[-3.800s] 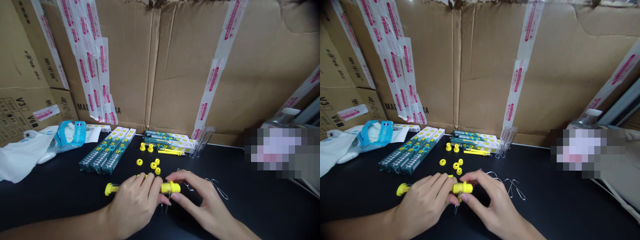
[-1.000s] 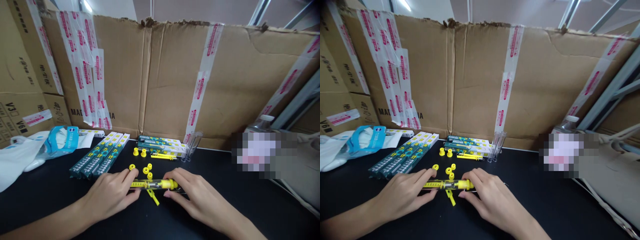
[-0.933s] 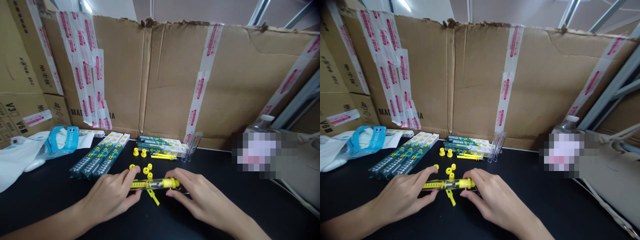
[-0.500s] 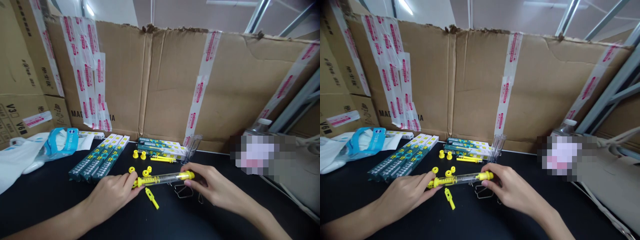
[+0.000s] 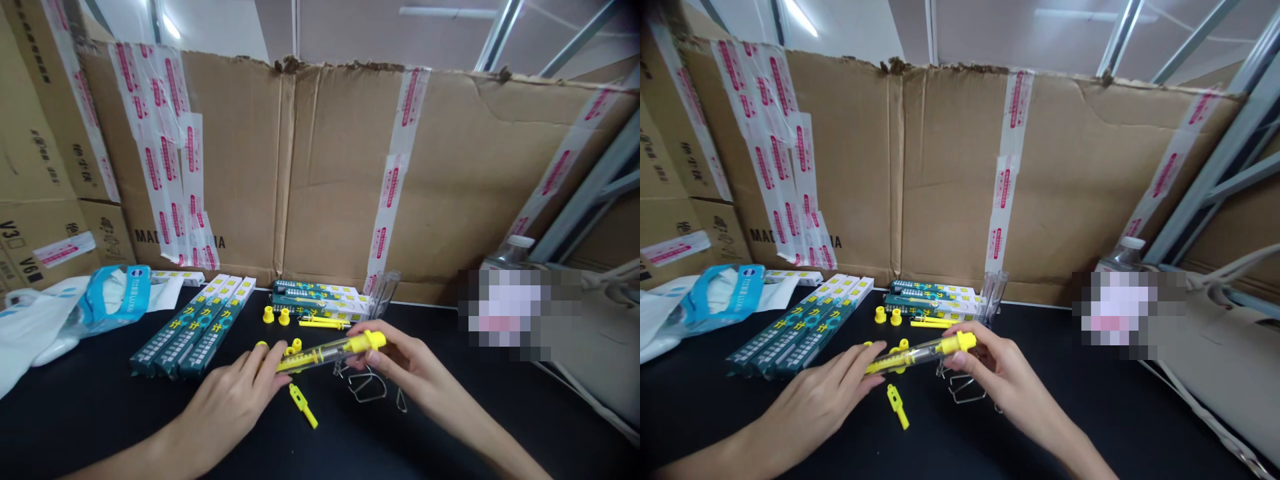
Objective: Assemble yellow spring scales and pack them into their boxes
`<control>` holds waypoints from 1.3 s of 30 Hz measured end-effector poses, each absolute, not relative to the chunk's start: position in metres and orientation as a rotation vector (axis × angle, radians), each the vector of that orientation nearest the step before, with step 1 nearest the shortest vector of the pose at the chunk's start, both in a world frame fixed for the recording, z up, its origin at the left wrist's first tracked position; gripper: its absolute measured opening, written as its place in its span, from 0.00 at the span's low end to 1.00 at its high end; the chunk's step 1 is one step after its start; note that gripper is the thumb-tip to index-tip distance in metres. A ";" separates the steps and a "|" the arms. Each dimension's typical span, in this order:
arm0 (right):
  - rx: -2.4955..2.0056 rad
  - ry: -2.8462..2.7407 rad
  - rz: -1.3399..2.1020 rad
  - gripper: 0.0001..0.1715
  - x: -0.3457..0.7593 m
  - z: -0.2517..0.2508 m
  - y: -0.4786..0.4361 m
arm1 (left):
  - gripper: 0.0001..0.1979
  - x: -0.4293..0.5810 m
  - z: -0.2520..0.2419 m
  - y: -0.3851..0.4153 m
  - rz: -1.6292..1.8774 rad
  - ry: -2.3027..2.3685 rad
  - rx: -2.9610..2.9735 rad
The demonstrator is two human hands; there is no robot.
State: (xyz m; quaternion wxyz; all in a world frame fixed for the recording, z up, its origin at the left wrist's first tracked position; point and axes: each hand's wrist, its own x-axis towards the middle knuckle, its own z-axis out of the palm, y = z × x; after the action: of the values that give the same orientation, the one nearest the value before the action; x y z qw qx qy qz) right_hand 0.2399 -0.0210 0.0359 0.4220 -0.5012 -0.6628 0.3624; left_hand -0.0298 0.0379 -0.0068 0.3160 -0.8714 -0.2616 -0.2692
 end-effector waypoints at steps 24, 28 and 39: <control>-0.785 -0.733 1.005 0.16 0.221 0.034 -0.020 | 0.17 -0.005 0.045 0.088 -0.897 -0.971 -2.867; -0.767 -0.774 0.736 0.11 0.238 0.040 -0.016 | 0.18 0.001 0.042 0.146 -0.794 -1.081 -2.889; -0.776 -0.743 0.697 0.13 0.248 0.041 -0.011 | 0.17 0.006 0.021 0.199 -0.471 -1.261 -3.110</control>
State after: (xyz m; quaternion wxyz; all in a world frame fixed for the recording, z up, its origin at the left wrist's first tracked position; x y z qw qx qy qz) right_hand 0.2480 -0.0110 0.0406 0.8019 -0.3622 -0.3465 0.3251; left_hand 0.0056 0.1991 0.0207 -0.1231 -0.9108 -0.3692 -0.1379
